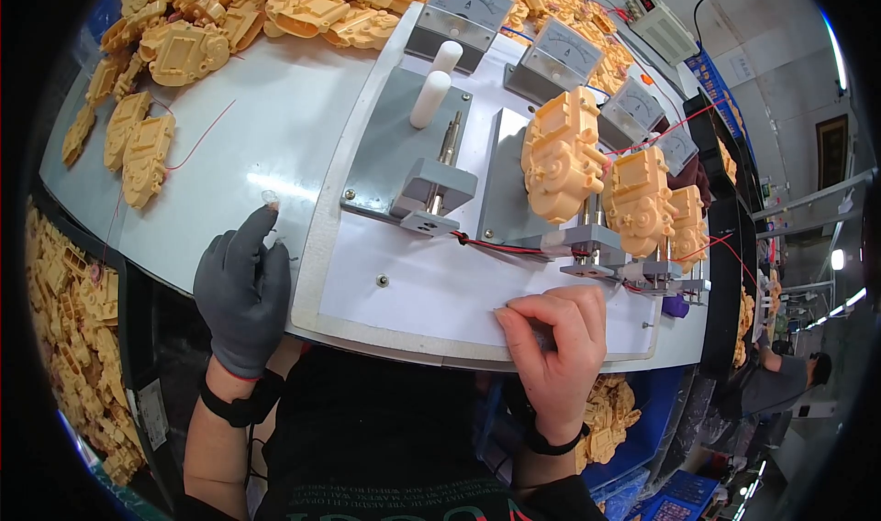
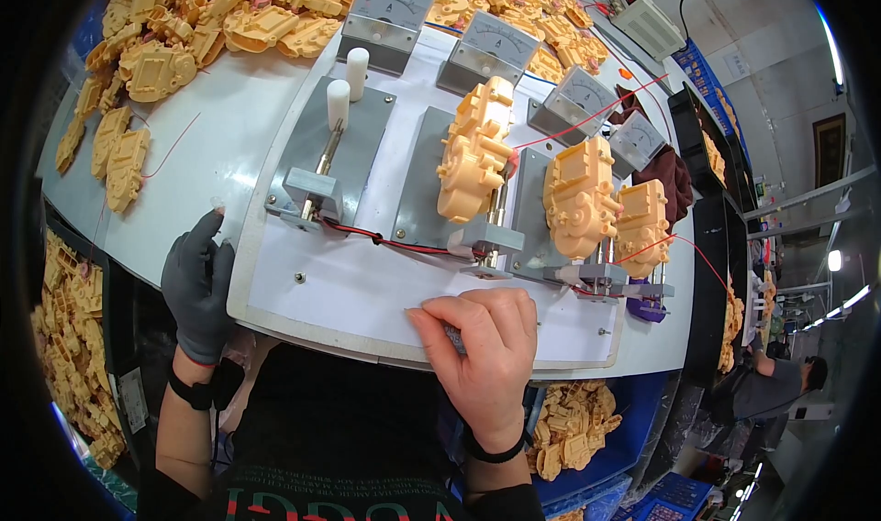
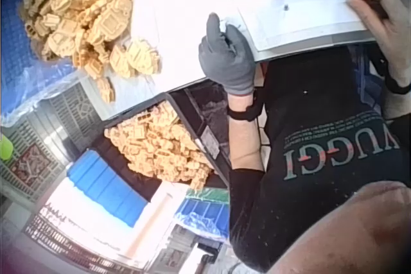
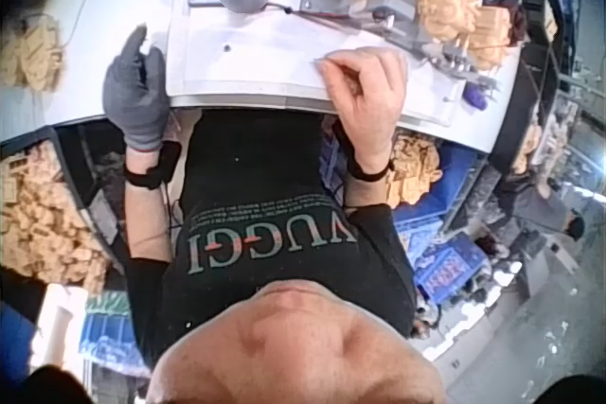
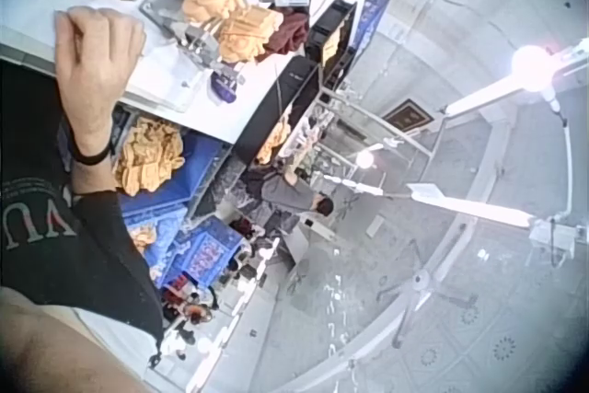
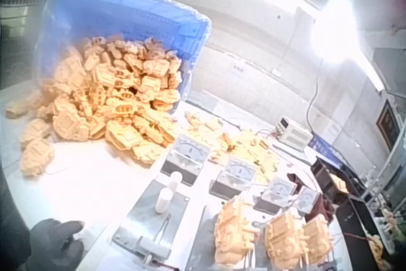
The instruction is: Testing and sorting orange plastic toy or electronics housings on an industrial testing jig.
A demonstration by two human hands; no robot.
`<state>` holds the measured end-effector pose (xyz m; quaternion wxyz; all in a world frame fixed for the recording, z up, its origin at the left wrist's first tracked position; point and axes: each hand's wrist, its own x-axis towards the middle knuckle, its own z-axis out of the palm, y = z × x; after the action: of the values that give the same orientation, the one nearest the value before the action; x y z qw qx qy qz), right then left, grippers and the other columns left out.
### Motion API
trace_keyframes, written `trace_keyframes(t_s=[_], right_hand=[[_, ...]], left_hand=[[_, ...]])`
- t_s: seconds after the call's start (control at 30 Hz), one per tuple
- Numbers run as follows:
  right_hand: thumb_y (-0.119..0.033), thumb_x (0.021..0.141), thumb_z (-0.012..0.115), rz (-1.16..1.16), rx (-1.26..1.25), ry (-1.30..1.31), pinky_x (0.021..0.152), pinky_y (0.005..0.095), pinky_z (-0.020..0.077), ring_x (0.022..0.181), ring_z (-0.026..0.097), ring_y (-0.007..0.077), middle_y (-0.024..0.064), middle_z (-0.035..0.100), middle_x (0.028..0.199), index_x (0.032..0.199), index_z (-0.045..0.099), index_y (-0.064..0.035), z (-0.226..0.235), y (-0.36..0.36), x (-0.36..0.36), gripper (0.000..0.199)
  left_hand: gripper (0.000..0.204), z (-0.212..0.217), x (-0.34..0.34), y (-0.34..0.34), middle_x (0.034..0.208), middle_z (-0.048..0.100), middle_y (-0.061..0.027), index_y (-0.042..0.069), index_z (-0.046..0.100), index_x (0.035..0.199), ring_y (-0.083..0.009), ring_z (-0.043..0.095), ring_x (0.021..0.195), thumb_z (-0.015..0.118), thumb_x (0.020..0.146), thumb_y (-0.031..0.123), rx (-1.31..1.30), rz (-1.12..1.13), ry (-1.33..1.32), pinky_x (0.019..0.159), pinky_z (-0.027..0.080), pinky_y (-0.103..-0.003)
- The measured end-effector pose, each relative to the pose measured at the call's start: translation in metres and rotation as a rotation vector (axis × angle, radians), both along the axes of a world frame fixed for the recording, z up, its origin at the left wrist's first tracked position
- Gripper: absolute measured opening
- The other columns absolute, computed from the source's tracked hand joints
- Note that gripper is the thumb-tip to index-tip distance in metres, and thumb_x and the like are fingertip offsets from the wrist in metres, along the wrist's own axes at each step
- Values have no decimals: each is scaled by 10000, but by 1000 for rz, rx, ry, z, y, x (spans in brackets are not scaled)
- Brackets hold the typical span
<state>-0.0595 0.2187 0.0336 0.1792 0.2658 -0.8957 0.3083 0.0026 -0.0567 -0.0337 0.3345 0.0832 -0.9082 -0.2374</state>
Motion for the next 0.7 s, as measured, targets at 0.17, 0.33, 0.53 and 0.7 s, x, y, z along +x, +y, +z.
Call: trace_keyframes(t_s=[0.17,0.33,0.53,0.7], right_hand=[[-85,704,848,-13,-11,18,668,347,420,752,538,235,28,582,785,833,676,-93,-1,2,-1,215],[-94,717,838,19,-53,15,683,344,421,757,552,236,24,594,790,831,674,-96,1,0,-4,199],[-127,744,821,30,-78,61,713,348,430,779,563,235,16,608,810,835,665,-101,1,5,-5,182],[-85,736,815,31,-108,67,703,346,443,763,558,236,32,613,799,822,675,-85,0,7,-5,164]], left_hand=[[431,-2,-5,0,642,477,-27,79,642,1230,-182,482,597,632,815,-36,-5,-20,28,582,405,-330],[425,-2,0,0,665,501,-48,78,648,1236,-198,495,608,640,823,-24,-30,29,12,593,421,-339],[398,-9,0,1,756,579,-73,58,637,1262,-214,523,643,639,865,24,-18,-13,18,611,438,-351],[403,-14,-1,1,787,604,-68,57,629,1280,-201,511,650,644,879,22,5,-20,31,613,438,-346]])
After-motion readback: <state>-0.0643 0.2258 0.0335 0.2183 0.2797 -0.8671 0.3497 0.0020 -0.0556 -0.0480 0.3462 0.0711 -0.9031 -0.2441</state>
